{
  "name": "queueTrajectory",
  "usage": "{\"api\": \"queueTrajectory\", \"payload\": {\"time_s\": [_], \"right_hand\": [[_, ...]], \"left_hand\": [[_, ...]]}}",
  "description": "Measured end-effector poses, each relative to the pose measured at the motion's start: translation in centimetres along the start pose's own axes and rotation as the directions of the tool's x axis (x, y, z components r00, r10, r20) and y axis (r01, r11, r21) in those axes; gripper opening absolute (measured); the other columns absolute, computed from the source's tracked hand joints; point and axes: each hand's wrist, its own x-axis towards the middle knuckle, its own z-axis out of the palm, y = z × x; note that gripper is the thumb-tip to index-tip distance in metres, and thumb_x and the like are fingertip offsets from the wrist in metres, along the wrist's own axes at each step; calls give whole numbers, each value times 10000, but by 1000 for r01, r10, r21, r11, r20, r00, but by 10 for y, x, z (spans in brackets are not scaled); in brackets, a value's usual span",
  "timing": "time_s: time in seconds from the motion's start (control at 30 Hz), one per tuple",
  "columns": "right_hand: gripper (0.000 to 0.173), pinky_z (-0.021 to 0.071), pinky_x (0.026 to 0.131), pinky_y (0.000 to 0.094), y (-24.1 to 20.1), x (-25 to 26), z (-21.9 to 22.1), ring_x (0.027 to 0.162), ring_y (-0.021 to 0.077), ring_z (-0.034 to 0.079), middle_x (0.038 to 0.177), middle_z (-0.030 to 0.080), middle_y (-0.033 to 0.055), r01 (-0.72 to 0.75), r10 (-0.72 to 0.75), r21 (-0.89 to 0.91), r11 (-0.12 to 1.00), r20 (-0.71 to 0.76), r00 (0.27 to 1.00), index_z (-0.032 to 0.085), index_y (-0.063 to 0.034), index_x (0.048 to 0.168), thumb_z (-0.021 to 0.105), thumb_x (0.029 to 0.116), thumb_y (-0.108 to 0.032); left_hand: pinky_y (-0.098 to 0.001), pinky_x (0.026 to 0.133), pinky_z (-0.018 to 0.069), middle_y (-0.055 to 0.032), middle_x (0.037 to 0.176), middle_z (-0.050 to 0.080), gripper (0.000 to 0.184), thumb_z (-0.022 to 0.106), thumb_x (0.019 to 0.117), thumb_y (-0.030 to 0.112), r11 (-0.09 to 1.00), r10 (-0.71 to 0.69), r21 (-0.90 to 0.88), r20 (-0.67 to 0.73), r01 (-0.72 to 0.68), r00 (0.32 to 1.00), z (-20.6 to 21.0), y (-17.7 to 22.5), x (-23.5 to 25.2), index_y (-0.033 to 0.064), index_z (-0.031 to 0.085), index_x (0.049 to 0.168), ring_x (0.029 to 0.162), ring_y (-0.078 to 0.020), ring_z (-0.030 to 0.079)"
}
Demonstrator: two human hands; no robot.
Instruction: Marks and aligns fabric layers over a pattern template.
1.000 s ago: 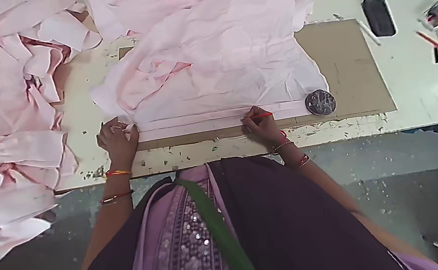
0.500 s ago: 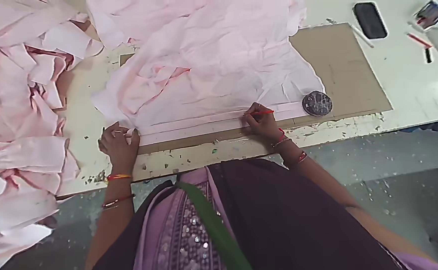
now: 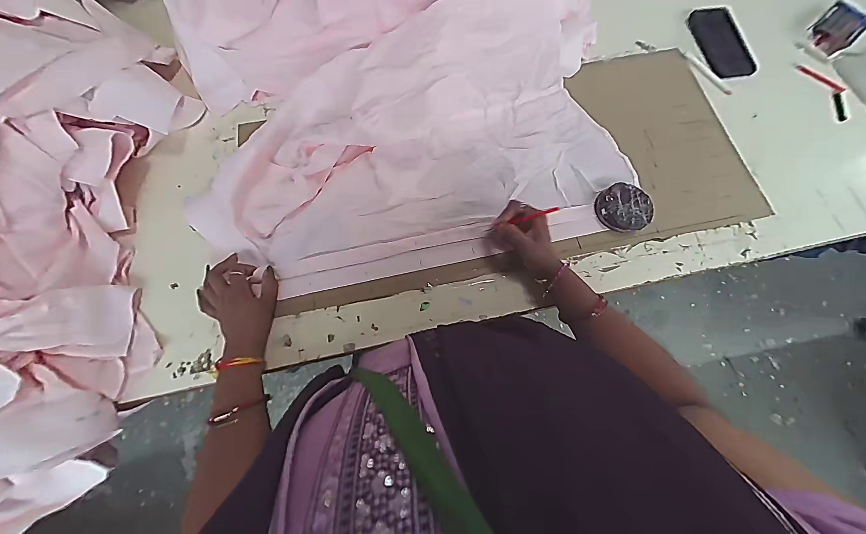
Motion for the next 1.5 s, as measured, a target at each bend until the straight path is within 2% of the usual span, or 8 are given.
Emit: {"api": "queueTrajectory", "payload": {"time_s": [0.1, 0.3, 0.53, 0.83, 0.97, 1.33, 1.43, 1.5], "right_hand": [[157, 531, 575, 163, -5, -20, -32, 627, -26, 608, 769, 658, -128, -9, 24, 121, 993, -127, 992, 586, -206, 890, 546, 913, -55], [78, 436, 512, 133, -8, -36, -63, 560, -34, 519, 734, 614, -39, -17, 15, -194, 981, -12, 1000, 586, -54, 919, 596, 851, -17], [49, 439, 523, 140, 12, -28, -62, 560, -43, 535, 721, 643, -31, 3, -12, -326, 945, -25, 1000, 618, -38, 891, 636, 854, -64], [54, 417, 502, 169, -12, -32, -55, 533, 4, 502, 704, 608, 8, -34, 29, -360, 932, -18, 999, 600, -32, 899, 650, 888, -48], [38, 453, 552, 116, 10, -21, -62, 593, -69, 539, 725, 614, -78, 29, -45, -272, 962, -52, 998, 589, -70, 869, 621, 850, -78], [70, 409, 490, 199, 14, -10, -60, 527, 29, 487, 690, 578, 19, 45, -52, -348, 936, -10, 999, 604, -34, 925, 618, 897, -97], [39, 436, 545, 154, 16, -8, -70, 577, -52, 515, 680, 573, -110, 12, -29, -157, 988, -109, 994, 576, -117, 793, 606, 812, -100], [143, 500, 606, 147, 8, -16, -80, 641, -66, 579, 733, 622, -161, -32, 22, -29, 999, -284, 959, 562, -179, 831, 561, 827, -37]], "left_hand": [[-727, 1104, 245, -340, 1464, 469, 515, 538, 987, 394, 1000, 10, -12, -17, -10, 1000, 0, 1, -1, -74, 649, 1171, 1355, -565, 426], [-718, 1106, 255, -340, 1468, 472, 522, 519, 1000, 388, 1000, 14, 7, -20, -13, 1000, 0, 3, -1, -86, 642, 1182, 1356, -562, 430], [-725, 1103, 250, -347, 1472, 462, 497, 537, 993, 359, 1000, -10, 15, -21, 11, 1000, 0, 6, 0, -92, 648, 1170, 1364, -565, 421], [-722, 1099, 261, -355, 1455, 474, 500, 538, 998, 354, 1000, 6, 5, -26, -6, 1000, 0, 4, -1, -105, 647, 1162, 1347, -560, 440], [-729, 1084, 276, -365, 1441, 480, 506, 549, 1000, 351, 1000, 14, 0, -31, -14, 999, -1, 5, -1, -114, 638, 1180, 1329, -580, 446], [-714, 1081, 292, -367, 1417, 496, 523, 544, 998, 368, 1000, 15, 12, -42, -14, 999, 0, 5, -2, -107, 627, 1203, 1315, -573, 461], [-726, 1082, 278, -368, 1431, 487, 513, 553, 997, 353, 1000, 14, 6, -36, -14, 999, -1, 5, -1, -112, 626, 1201, 1326, -576, 453], [-735, 1079, 272, -370, 1435, 482, 510, 551, 992, 353, 1000, 14, -1, -42, -14, 999, -1, 5, -1, -107, 629, 1196, 1329, -581, 447]]}}
